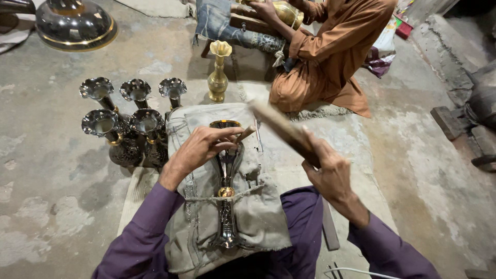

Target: The person sits on the floor with a silver vase resting on a cloth cushion on their lap. They hold a small punch against the vase's surface with one hand and strike it with a wooden mallet held in the other hand, repeatedly repositioning the punch to work the metal around the vase's neck and body.

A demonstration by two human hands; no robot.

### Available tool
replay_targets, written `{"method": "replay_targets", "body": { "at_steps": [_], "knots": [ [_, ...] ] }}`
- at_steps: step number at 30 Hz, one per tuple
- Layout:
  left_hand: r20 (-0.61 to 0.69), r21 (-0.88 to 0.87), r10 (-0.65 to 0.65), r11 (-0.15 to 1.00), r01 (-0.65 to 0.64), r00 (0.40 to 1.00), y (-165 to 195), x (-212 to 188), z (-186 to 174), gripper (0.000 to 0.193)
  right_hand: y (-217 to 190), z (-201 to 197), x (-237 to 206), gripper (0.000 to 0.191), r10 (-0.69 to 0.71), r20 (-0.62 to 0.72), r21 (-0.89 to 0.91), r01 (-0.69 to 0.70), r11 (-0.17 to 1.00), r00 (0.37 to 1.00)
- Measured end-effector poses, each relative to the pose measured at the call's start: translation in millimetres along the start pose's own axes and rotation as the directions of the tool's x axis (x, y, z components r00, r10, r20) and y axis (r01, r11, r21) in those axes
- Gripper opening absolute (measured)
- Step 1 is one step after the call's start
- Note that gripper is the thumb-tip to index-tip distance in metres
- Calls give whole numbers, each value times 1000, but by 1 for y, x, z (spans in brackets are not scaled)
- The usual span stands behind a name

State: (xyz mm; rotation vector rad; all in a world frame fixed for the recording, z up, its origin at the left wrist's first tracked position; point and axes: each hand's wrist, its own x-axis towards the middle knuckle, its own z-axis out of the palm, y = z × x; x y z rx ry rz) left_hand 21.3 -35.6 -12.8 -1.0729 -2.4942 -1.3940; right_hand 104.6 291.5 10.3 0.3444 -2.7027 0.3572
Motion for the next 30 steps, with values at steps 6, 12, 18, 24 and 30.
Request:
{"method": "replay_targets", "body": {
  "at_steps": [6,12,18,24,30],
  "knots": [
    [21,65,118,991,-119,993,-1,-1,-2,45,-3,5,-9,86,-90,-86,11,92,996,992],
    [-32,89,101,991,-98,994,-5,-6,5,45,2,6,-4,84,-105,-67,-19,104,994,992],
    [-165,7,-6,1000,8,986,-9,-18,14,47,8,1,15,79,-102,36,-86,105,991,994],
    [-316,-82,-56,996,31,947,-18,-30,30,47,-6,-25,47,79,-327,17,-218,322,921,945],
    [-438,-154,-171,981,114,883,-21,-38,46,46,-39,-53,75,77,-306,154,-218,335,917,939]
  ]
}}
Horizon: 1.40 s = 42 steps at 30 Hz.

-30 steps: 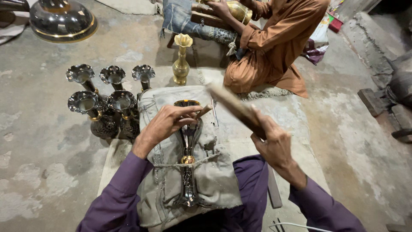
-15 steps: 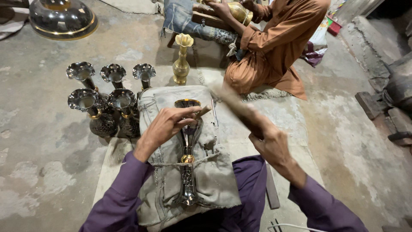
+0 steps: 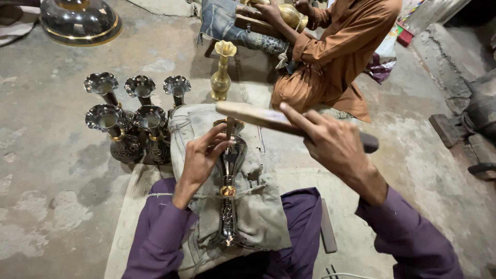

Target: The person sits on the floor with a silver vase resting on a cloth cushion on their lap. They hold a small punch against the vase's surface with one hand and strike it with a wooden mallet held in the other hand, repeatedly repositioning the punch to work the metal around the vase's neck and body.

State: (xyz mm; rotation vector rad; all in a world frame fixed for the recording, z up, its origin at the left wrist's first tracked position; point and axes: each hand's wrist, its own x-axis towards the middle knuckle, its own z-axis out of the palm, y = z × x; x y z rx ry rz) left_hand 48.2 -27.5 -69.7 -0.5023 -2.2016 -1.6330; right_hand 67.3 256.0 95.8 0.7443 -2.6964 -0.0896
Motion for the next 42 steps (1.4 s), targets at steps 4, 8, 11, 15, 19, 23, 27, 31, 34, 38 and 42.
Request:
{"method": "replay_targets", "body": {
  "at_steps": [4,8,11,15,19,23,27,31,34,38,42],
  "knots": [
    [-110,-78,-93,993,85,990,-2,-5,10,44,-10,-21,17,82,-82,-127,116,97,988,989],
    [-156,-80,-75,995,63,985,-6,-9,10,38,-24,-29,38,68,-192,-60,-236,173,956,980],
    [-208,-95,-89,993,71,974,-8,-12,13,42,-33,-32,48,67,-104,-26,98,107,989,994],
    [-241,-93,-87,993,67,967,-12,-13,17,41,-38,-32,55,61,-228,-25,-166,221,961,973],
    [-287,-176,-117,982,67,951,-14,-15,19,41,-40,-26,65,52,-212,-16,-23,212,977,977],
    [-283,-145,-115,987,76,952,-15,-14,19,40,-41,-25,67,50,-302,-163,-241,259,935,939],
    [-252,-125,-93,990,63,963,-16,-11,18,41,-36,-33,61,62,-159,22,-32,160,987,987],
    [-194,-180,-94,982,59,976,-19,-7,14,43,-29,-38,48,70,-195,-112,59,202,978,974],
    [-81,-103,-75,992,67,994,-20,-1,7,36,-22,-34,33,74,-141,-68,-55,137,989,988],
    [-5,-143,-78,987,76,997,-15,6,6,44,-5,-14,17,76,99,128,-86,-88,992,987],
    [98,-181,82,981,-63,992,-9,18,-1,49,11,15,-4,76,5,114,2,-5,1000,993]
  ]
}}
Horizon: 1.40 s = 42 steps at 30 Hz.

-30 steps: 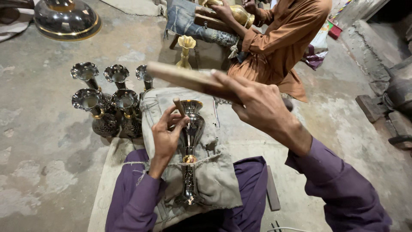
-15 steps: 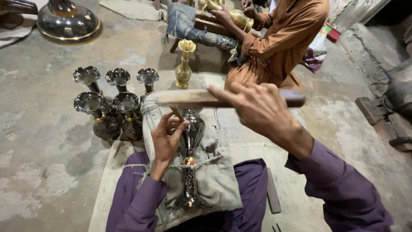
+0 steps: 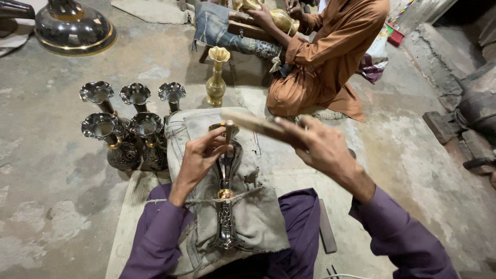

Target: The person sits on the floor with a silver vase resting on a cloth cushion on their lap. They hold a small punch against the vase's surface with one hand and strike it with a wooden mallet held in the other hand, repeatedly repositioning the punch to work the metal around the vase's neck and body.

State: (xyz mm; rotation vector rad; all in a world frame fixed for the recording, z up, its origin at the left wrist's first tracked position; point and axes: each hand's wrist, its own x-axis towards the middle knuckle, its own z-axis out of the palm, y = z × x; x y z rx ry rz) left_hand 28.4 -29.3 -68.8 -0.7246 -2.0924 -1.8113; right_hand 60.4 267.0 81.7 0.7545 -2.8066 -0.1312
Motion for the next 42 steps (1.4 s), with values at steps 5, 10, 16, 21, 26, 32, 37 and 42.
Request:
{"method": "replay_targets", "body": {
  "at_steps": [5,10,16,21,26,32,37,42],
  "knots": [
    [77,46,-41,998,37,996,9,6,-3,50,9,25,-20,79,83,51,-12,-83,997,995],
    [86,144,-51,989,39,995,16,8,-3,49,7,18,-29,84,147,-258,395,-35,918,955],
    [116,201,-58,979,34,992,24,9,-3,46,-2,10,-33,79,172,-206,253,-117,960,963],
    [169,224,-24,975,-14,985,28,13,-7,46,-7,27,-38,71,289,-137,206,-258,944,947],
    [237,260,-14,964,-50,972,35,16,-9,46,-15,45,-55,68,268,-205,204,-226,952,941],
    [295,286,-1,954,-87,956,42,17,-10,44,-21,67,-69,67,305,-229,281,-237,930,924],
    [380,332,169,893,-304,910,43,18,-8,40,-23,105,-87,57,342,-377,471,-141,871,861],
    [458,441,166,811,-385,873,42,14,-3,43,-28,135,-98,41,342,-490,430,-119,895,802]
  ]
}}
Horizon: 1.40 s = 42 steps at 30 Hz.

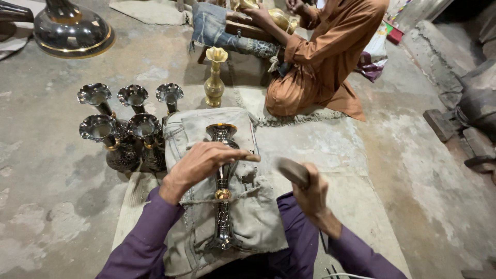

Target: The person sits on the floor with a silver vase resting on a cloth cushion on their lap. They hold a small punch against the vase's surface with one hand and strike it with a wooden mallet held in the other hand, repeatedly repositioning the punch to work the metal around the vase's neck and body.

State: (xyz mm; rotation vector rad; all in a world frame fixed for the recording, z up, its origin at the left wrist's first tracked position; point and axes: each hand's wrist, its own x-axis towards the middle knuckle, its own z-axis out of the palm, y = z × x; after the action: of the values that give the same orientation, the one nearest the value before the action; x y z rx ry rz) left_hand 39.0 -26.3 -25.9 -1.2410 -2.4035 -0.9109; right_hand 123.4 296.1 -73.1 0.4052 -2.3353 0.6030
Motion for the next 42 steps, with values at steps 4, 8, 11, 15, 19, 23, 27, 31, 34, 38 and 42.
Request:
{"method": "replay_targets", "body": {
  "at_steps": [4,8,11,15,19,23,27,31,34,38,42],
  "knots": [
    [63,85,-222,973,217,973,3,-5,10,36,-6,-7,-2,52,113,133,0,-114,993,985],
    [-387,-269,-310,939,216,868,3,-9,23,38,-13,-23,6,42,366,236,268,-422,866,900],
    [-362,-469,-529,815,341,767,0,-5,33,46,-21,-25,-1,76,242,321,763,-401,507,916],
    [-399,-486,-585,788,379,706,4,-3,43,47,-27,4,-14,29,111,515,631,-463,622,850],
    [-430,-447,-556,816,367,712,5,-3,51,46,-15,8,-8,31,155,569,532,-505,679,808],
    [-480,-391,-499,858,332,722,1,-6,59,46,-3,-12,31,43,345,391,337,-482,809,853],
    [-480,-412,-511,849,331,713,-1,-9,65,41,-8,-42,89,63,-8,347,88,-24,996,938],
    [-526,-385,-493,865,322,693,1,-10,68,44,-35,-67,130,74,-273,219,-163,311,936,937],
    [-505,-398,-514,851,342,693,3,-11,67,46,-53,-82,150,79,-288,262,-152,334,930,921],
    [-521,-355,-465,881,314,716,3,-10,68,46,-61,-83,167,66,-370,354,-404,497,768,859],
    [-476,-333,-456,885,326,752,1,-6,66,46,-56,-81,166,74,-283,328,-217,363,906,902]
  ]
}}
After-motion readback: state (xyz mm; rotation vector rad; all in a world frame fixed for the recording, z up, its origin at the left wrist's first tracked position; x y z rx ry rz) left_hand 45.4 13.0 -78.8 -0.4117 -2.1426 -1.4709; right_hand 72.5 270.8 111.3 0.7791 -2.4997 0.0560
